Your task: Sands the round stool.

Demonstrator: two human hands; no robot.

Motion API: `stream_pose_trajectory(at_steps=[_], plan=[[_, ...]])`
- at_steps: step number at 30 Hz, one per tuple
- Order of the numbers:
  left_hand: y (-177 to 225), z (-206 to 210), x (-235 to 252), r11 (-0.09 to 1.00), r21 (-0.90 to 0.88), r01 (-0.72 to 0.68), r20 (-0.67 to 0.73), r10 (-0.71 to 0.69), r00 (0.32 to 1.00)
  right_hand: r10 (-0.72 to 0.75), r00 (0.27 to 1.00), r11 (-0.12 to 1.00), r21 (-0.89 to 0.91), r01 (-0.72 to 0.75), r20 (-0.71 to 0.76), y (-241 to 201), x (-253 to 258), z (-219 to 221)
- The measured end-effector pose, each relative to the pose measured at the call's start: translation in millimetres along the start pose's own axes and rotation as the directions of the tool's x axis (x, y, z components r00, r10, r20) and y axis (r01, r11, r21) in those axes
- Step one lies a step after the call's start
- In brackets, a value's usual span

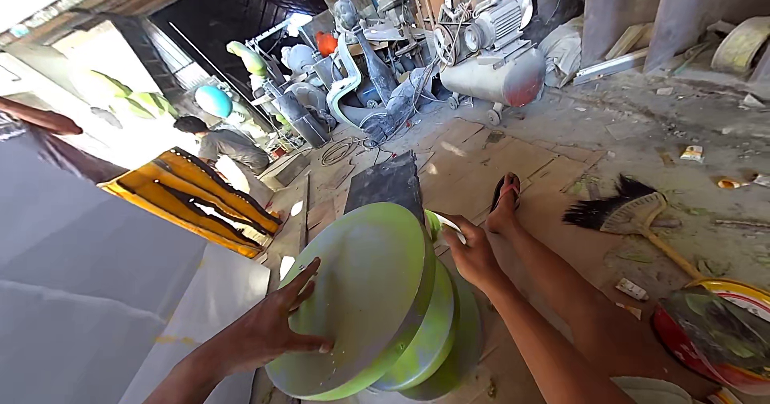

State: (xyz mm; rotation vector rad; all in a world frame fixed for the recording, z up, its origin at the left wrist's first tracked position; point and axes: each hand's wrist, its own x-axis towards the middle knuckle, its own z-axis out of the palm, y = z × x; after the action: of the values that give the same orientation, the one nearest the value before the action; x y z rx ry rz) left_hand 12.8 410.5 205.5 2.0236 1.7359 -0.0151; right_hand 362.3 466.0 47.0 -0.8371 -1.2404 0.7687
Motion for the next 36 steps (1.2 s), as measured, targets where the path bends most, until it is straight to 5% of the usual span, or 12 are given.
stream_pose_trajectory(at_steps=[8,12,18,25,31,36], plan=[[-6.1,1.2,2.8,0.999,0.014,-0.034,-0.017,0.035,0.999,0.058,0.971,0.946,-0.324,0.020,0.231,-2.0,3.0,2.2],[-6.5,0.8,4.7,0.998,0.000,-0.062,-0.014,0.062,0.998,0.048,0.944,0.954,-0.296,0.054,0.326,11.9,-24.9,-14.1],[-8.2,-0.6,5.2,0.999,-0.013,-0.041,0.003,0.041,0.999,0.032,0.992,0.999,0.024,-0.035,0.120,38.0,-10.5,-20.0],[-2.4,1.2,2.8,1.000,-0.001,-0.018,-0.018,0.018,1.000,0.058,0.943,0.996,0.042,-0.076,0.327,23.7,38.1,-5.8],[7.1,0.2,0.7,0.998,0.030,0.047,-0.005,-0.047,0.999,0.067,0.952,0.997,-0.049,-0.055,0.300,-9.4,-11.5,-18.1],[9.3,-0.3,2.0,0.998,0.036,0.049,-0.023,-0.049,0.999,0.011,0.993,0.995,-0.095,0.000,0.113,-34.2,-87.2,5.3]])
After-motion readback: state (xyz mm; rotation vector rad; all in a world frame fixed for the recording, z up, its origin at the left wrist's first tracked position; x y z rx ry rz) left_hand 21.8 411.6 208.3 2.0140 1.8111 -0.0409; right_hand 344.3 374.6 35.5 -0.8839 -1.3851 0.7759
